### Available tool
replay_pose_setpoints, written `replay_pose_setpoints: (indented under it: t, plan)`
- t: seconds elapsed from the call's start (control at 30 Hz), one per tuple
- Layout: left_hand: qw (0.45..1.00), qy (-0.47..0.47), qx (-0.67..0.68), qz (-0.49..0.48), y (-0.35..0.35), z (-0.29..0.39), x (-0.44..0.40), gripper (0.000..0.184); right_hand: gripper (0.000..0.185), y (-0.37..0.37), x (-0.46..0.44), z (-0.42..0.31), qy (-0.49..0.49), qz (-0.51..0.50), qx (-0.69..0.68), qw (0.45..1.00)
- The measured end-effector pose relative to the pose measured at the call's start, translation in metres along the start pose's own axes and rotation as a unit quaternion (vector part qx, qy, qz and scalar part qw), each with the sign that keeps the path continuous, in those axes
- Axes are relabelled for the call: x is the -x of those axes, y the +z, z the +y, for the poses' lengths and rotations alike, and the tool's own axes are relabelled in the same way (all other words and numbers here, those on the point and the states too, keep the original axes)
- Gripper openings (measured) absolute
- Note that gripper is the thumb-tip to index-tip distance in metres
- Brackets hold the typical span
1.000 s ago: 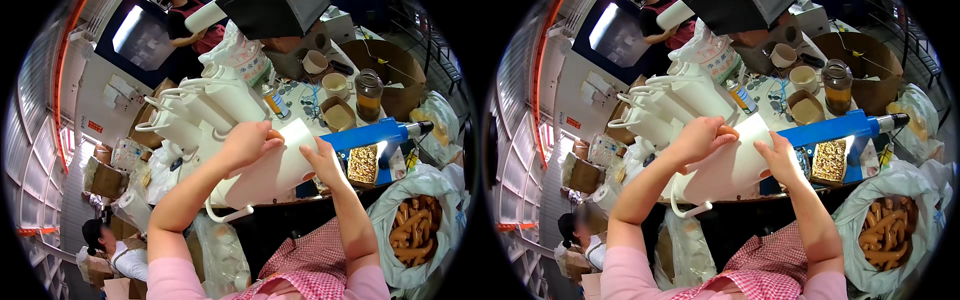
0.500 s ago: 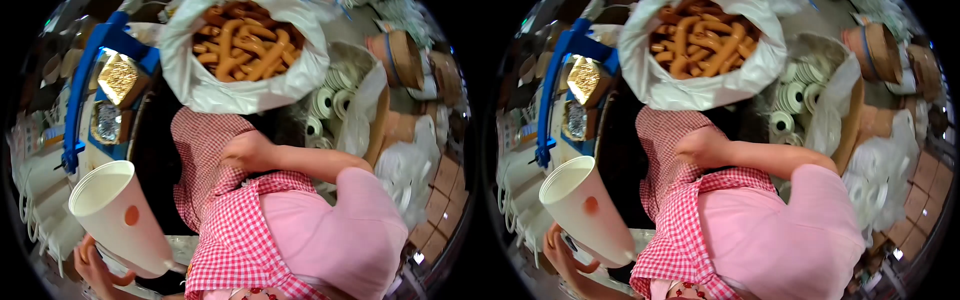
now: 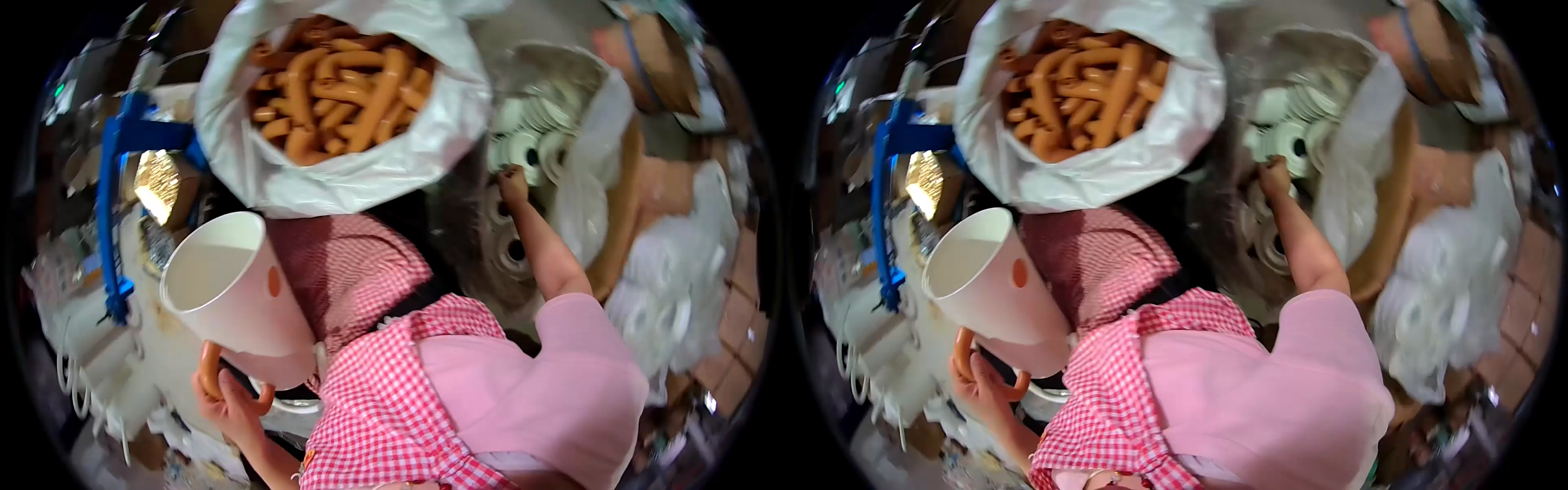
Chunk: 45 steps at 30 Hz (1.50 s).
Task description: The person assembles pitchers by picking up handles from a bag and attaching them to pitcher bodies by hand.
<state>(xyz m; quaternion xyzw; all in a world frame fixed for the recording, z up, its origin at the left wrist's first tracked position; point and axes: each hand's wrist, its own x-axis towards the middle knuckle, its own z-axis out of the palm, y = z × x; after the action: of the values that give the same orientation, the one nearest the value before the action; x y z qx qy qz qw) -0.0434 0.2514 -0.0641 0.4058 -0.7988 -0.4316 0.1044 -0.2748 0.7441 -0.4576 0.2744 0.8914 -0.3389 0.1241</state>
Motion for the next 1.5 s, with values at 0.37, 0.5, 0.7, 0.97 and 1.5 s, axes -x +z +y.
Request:
replay_pose_setpoints:
  t: [0.37, 0.5, 0.7, 0.97, 1.5]
  plan:
    - [0.993, 0.075, -0.085, 0.029, -0.021, 0.002, 0.023, 0.027, 0.091, 0.066, -0.093, 0.011, -0.038, -0.104, 0.125, 0.986]
    - [0.991, 0.061, -0.107, 0.046, -0.019, 0.007, 0.01, 0.034, 0.112, -0.021, -0.095, 0.012, -0.124, -0.03, 0.25, 0.96]
    - [0.996, -0.075, 0.019, 0.051, -0.04, -0.004, 0.002, 0.037, 0.075, -0.197, 0.069, -0.197, -0.365, 0.029, 0.439, 0.82]
    - [0.968, -0.055, 0.172, 0.174, -0.064, -0.032, 0.052, 0.028, 0.046, 0.005, 0.199, -0.274, -0.063, -0.533, -0.401, 0.742]
    - [0.947, -0.018, 0.205, 0.245, -0.075, -0.074, 0.085, 0.035, 0.053, 0.099, 0.239, -0.388, -0.729, -0.219, 0.043, 0.647]
